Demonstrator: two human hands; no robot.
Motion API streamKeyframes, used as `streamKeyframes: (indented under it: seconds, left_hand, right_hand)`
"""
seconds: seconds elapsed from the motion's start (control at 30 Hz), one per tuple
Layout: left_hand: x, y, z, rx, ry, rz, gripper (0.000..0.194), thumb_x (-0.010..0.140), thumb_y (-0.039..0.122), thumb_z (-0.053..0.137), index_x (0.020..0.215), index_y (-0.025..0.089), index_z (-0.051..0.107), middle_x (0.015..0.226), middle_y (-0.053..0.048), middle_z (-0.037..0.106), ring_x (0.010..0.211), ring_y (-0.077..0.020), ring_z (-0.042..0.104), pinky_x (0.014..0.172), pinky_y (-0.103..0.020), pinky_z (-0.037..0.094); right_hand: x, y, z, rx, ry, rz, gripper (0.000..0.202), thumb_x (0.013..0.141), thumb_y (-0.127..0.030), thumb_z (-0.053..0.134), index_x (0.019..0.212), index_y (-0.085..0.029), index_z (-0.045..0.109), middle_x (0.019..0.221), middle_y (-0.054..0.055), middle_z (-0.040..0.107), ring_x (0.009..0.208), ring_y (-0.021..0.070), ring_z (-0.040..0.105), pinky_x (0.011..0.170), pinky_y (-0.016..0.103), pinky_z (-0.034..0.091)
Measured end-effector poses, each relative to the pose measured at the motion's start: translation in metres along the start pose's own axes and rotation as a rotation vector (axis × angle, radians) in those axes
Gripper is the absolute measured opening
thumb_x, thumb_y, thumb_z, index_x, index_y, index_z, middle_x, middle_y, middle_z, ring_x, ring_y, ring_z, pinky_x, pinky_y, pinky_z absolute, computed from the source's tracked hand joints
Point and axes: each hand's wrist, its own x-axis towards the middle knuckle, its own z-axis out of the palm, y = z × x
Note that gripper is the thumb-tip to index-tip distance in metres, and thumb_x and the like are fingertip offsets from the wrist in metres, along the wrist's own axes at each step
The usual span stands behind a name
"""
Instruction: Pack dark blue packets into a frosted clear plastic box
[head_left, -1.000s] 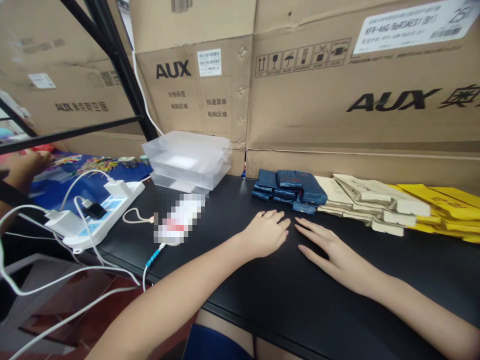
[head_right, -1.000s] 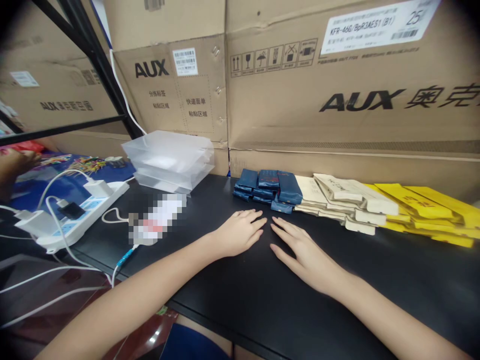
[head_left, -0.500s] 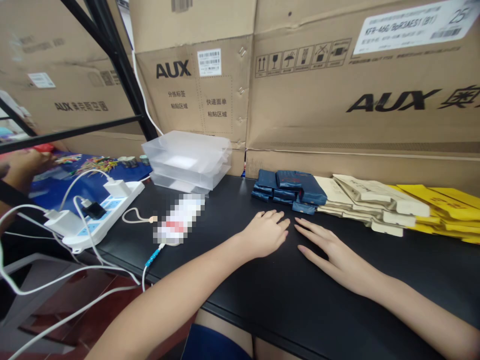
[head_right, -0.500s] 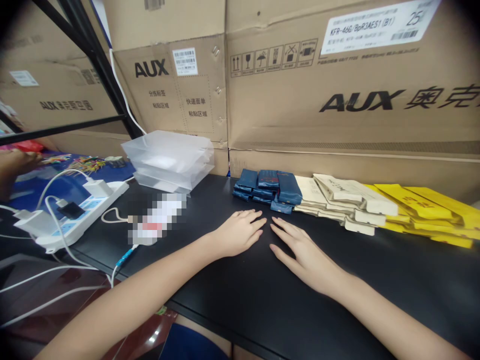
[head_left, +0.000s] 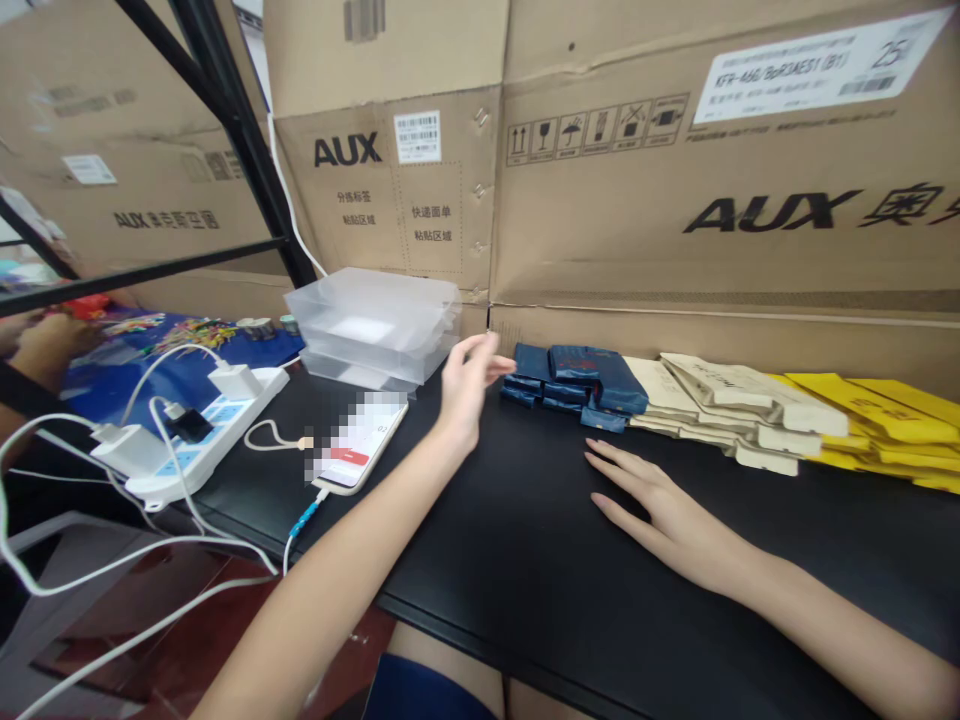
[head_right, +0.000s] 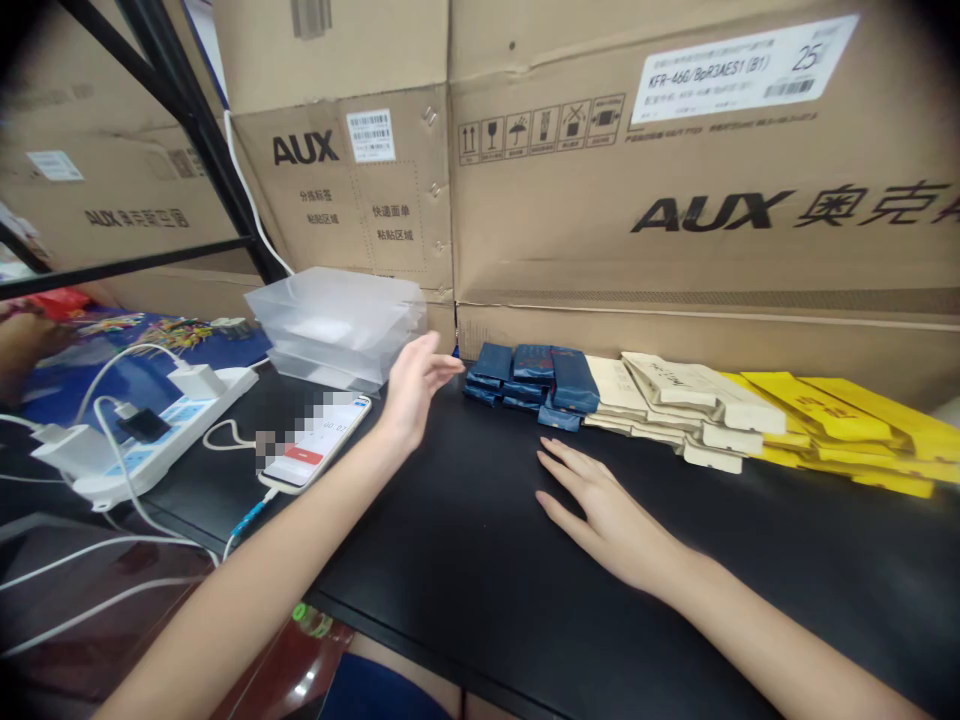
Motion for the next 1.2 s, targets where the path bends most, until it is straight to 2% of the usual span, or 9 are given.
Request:
streamKeyframes:
  seconds: [0.13, 0.23, 0.3, 0.37, 0.47, 0.57, 0.7, 0.83, 1.2]
  left_hand:
    - [0.023, 0.013, -0.020, -0.531, 0.054, -0.319, 0.050, 0.088, 0.063, 0.049, 0.101, 0.016, 0.060, 0.085, -0.007, 0.069, 0.083, -0.0177, 0.068, 0.084, -0.034, 0.054]
    - [0.026, 0.016, -0.026, -0.416, 0.128, -0.266, 0.058, 0.085, 0.070, 0.045, 0.079, 0.015, 0.062, 0.061, -0.002, 0.059, 0.058, -0.0137, 0.061, 0.071, -0.031, 0.056]
    - [0.022, 0.020, -0.027, -0.105, 0.186, -0.032, 0.053, 0.084, 0.065, 0.052, 0.060, 0.017, 0.054, 0.042, 0.006, 0.041, 0.040, -0.0092, 0.045, 0.060, -0.027, 0.052]
    - [0.017, 0.025, -0.029, 0.229, 0.153, 0.268, 0.052, 0.088, 0.059, 0.050, 0.056, 0.018, 0.054, 0.041, 0.004, 0.043, 0.040, -0.0109, 0.046, 0.060, -0.027, 0.051]
    - [0.015, 0.031, -0.038, 0.626, 0.228, 0.635, 0.030, 0.091, 0.041, 0.051, 0.077, 0.019, 0.065, 0.077, -0.005, 0.067, 0.076, -0.0182, 0.064, 0.079, -0.030, 0.051]
    - [0.022, 0.029, -0.054, 0.944, 0.393, 0.799, 0.027, 0.086, 0.029, 0.057, 0.110, 0.018, 0.062, 0.120, -0.014, 0.060, 0.118, -0.0278, 0.053, 0.104, -0.044, 0.040]
    - [0.036, 0.016, -0.071, 1.131, 0.479, 0.740, 0.056, 0.080, 0.024, 0.062, 0.133, 0.019, 0.046, 0.151, -0.017, 0.033, 0.142, -0.0362, 0.024, 0.113, -0.056, 0.025]
    - [0.041, 0.005, -0.077, 1.123, 0.441, 0.649, 0.061, 0.081, 0.019, 0.059, 0.139, 0.015, 0.040, 0.156, -0.020, 0.023, 0.145, -0.0385, 0.016, 0.114, -0.058, 0.023]
    - [0.037, 0.001, -0.072, 1.015, 0.463, 0.727, 0.025, 0.091, 0.017, 0.045, 0.113, 0.016, 0.055, 0.148, -0.018, 0.039, 0.146, -0.0339, 0.019, 0.115, -0.055, 0.025]
  right_hand:
    - [0.000, 0.000, 0.000, -0.009, -0.010, 0.002, 0.058, 0.097, -0.050, 0.038, 0.141, -0.014, 0.050, 0.152, 0.017, 0.040, 0.140, 0.0325, 0.038, 0.112, 0.055, 0.035]
    - [-0.001, 0.001, 0.000, -0.023, -0.018, 0.003, 0.060, 0.097, -0.050, 0.037, 0.142, -0.012, 0.048, 0.153, 0.017, 0.038, 0.141, 0.0319, 0.036, 0.113, 0.053, 0.034]
    - [-0.002, 0.001, 0.001, -0.032, -0.007, 0.004, 0.060, 0.097, -0.051, 0.038, 0.141, -0.012, 0.049, 0.152, 0.017, 0.039, 0.141, 0.0325, 0.037, 0.113, 0.054, 0.034]
    - [-0.003, 0.002, 0.001, -0.035, -0.007, 0.014, 0.060, 0.096, -0.052, 0.039, 0.141, -0.013, 0.050, 0.152, 0.016, 0.041, 0.140, 0.0327, 0.038, 0.112, 0.053, 0.036]
    - [-0.003, 0.001, 0.000, -0.039, 0.003, 0.014, 0.060, 0.096, -0.053, 0.039, 0.140, -0.014, 0.052, 0.151, 0.016, 0.042, 0.139, 0.0329, 0.040, 0.112, 0.053, 0.037]
    - [-0.002, 0.000, -0.001, -0.042, 0.000, 0.011, 0.061, 0.097, -0.053, 0.037, 0.141, -0.013, 0.051, 0.151, 0.016, 0.041, 0.139, 0.0328, 0.039, 0.112, 0.053, 0.037]
    - [-0.002, 0.000, -0.001, -0.024, -0.008, 0.018, 0.061, 0.097, -0.052, 0.037, 0.141, -0.012, 0.050, 0.152, 0.016, 0.040, 0.140, 0.0331, 0.038, 0.112, 0.054, 0.036]
    - [-0.003, 0.001, 0.000, -0.006, -0.010, 0.027, 0.061, 0.096, -0.053, 0.039, 0.142, -0.014, 0.050, 0.152, 0.015, 0.040, 0.140, 0.0334, 0.037, 0.112, 0.054, 0.035]
    - [-0.002, -0.001, -0.001, -0.011, -0.022, 0.029, 0.063, 0.097, -0.053, 0.036, 0.142, -0.011, 0.049, 0.152, 0.017, 0.039, 0.140, 0.0333, 0.037, 0.113, 0.054, 0.033]
